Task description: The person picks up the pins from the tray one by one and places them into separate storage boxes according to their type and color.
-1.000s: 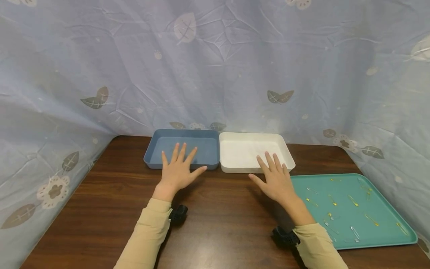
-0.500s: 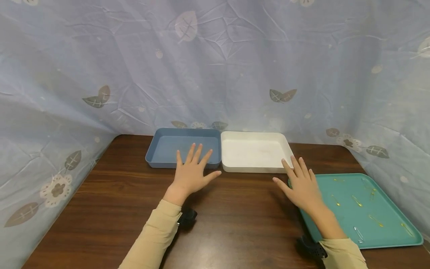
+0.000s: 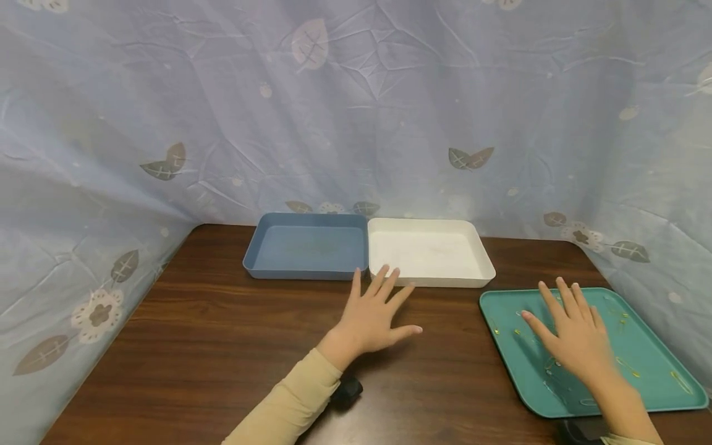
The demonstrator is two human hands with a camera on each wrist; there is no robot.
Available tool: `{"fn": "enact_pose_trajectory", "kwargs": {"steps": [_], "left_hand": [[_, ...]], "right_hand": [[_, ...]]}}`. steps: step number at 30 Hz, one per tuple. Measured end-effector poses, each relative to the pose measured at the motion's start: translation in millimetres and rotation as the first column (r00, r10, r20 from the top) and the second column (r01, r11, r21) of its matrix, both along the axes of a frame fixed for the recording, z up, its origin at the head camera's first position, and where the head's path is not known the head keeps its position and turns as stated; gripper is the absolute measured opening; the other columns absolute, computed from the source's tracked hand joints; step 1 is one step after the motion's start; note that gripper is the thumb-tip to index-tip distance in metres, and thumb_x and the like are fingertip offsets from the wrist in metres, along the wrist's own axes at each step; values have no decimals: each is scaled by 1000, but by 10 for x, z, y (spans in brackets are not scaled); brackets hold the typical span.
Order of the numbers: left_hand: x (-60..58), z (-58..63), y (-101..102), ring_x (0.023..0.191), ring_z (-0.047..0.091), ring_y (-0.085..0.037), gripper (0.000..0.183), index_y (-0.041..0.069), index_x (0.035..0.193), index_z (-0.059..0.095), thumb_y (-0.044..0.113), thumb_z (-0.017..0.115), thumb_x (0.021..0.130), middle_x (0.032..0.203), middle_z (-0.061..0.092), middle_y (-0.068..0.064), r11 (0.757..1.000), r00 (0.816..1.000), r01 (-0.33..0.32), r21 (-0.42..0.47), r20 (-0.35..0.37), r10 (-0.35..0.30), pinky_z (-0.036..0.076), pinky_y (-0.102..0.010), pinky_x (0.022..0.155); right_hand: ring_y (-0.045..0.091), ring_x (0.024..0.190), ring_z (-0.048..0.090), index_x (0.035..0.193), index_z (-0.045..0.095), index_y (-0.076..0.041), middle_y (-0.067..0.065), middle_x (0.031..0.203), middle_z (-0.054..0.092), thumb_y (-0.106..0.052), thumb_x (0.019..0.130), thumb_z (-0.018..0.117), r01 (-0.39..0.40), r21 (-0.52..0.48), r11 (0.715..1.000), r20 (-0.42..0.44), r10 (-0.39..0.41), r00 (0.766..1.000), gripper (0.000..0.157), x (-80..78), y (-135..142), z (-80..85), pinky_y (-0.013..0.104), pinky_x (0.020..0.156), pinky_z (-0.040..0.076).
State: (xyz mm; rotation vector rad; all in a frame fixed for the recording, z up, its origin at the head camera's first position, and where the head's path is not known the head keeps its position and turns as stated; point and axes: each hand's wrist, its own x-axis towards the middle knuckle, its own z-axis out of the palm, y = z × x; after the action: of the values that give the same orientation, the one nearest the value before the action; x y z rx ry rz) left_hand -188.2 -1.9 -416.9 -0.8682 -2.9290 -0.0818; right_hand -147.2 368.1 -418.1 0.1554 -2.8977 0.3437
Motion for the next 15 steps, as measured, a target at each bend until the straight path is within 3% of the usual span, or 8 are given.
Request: {"fn": "enact_pose_trajectory", "kwargs": {"steps": [6,10,15], "left_hand": [[156,-60,314,154,-1,-21,82,36,156,13,81,20,88,166,9,-1,994,995,99,-37,-3,-100,5,-65,118],[239,-96,548,154,-3,-20,83,38,156,13,83,18,86,166,6,1,985,987,162,-61,12,-162,4,-64,118],[310,-121,851,154,-4,-17,82,41,155,12,84,17,86,166,6,5,968,974,226,-112,36,-223,6,-61,119]], "right_hand": [[46,147,-14,158,10,-13,26,161,-2,-43,100,48,19,-9,1000,15,-19,1000,75,143,545,-150,75,108,-2],[50,145,-15,156,9,-6,32,158,-3,-44,100,47,99,18,995,41,-100,994,78,236,924,-246,79,104,1],[56,140,-17,154,0,-1,38,153,-8,-53,100,42,202,76,976,126,-210,970,86,309,1361,-328,81,100,4]]}}
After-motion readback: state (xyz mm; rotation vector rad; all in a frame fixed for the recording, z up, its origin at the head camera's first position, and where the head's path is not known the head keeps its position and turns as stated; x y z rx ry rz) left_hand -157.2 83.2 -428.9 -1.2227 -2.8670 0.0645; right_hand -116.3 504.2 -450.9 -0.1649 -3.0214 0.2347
